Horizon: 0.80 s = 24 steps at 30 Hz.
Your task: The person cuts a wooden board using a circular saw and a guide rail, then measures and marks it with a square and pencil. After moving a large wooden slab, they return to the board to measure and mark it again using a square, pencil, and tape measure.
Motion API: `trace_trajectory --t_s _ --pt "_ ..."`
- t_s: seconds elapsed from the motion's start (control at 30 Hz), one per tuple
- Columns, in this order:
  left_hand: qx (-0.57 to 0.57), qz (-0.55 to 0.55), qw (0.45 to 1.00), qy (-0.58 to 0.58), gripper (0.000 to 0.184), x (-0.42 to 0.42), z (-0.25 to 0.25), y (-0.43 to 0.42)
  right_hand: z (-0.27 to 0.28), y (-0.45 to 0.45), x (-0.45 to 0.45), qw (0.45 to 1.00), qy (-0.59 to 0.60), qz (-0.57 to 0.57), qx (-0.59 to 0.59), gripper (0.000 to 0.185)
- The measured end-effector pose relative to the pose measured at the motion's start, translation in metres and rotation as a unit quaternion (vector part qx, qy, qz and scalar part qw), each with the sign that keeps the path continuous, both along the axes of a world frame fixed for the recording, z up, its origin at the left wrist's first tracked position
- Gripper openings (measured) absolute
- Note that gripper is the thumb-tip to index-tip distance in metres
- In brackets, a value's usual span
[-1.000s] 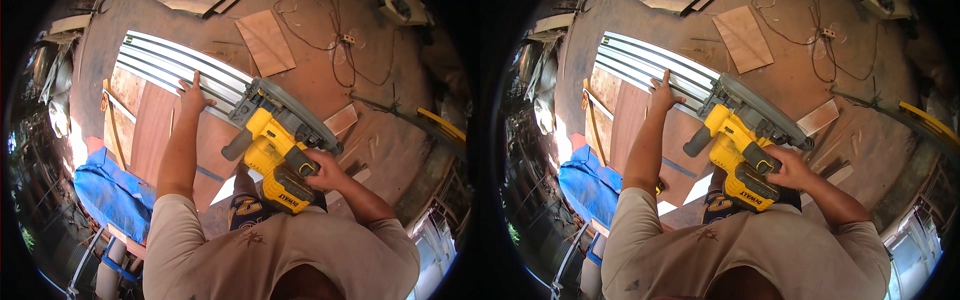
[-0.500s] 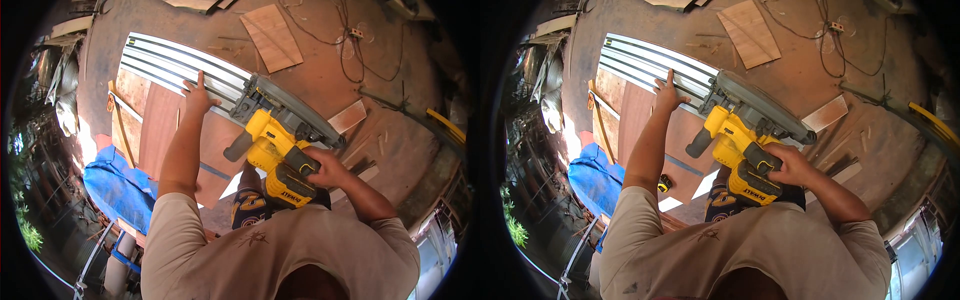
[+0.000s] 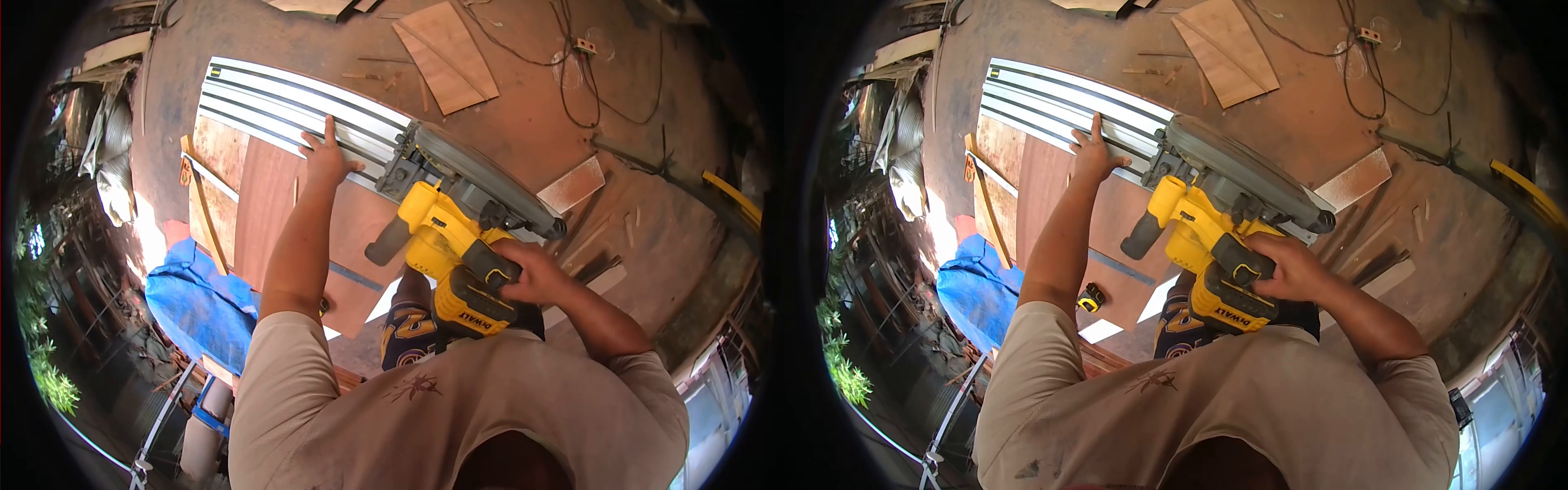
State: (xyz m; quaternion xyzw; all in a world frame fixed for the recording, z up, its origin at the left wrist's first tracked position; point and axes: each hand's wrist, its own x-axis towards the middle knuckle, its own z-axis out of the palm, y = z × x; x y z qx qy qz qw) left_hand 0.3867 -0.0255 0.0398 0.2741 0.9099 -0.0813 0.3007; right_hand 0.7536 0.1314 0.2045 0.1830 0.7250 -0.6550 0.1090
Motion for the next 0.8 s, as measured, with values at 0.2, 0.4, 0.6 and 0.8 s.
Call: trace_trajectory --t_s 0.2,0.4,0.6,0.8 --pt "-0.001 0.002 1.0 0.003 0.137 0.005 0.005 0.004 0.006 0.0 -0.005 1.0 -0.015 -0.006 -0.019 0.051" --pt "-0.008 0.02 0.999 -0.033 0.134 0.005 0.013 0.01 0.005 -0.001 -0.004 1.0 -0.014 0.007 0.01 0.05" --pt "-0.015 0.025 0.999 -0.039 0.136 0.004 0.012 0.009 0.011 0.001 -0.006 0.998 -0.03 0.024 0.045 0.049" --pt "-0.004 0.024 0.999 -0.04 0.134 0.001 0.013 0.007 0.013 -0.001 -0.008 0.998 -0.039 0.013 0.048 0.048"
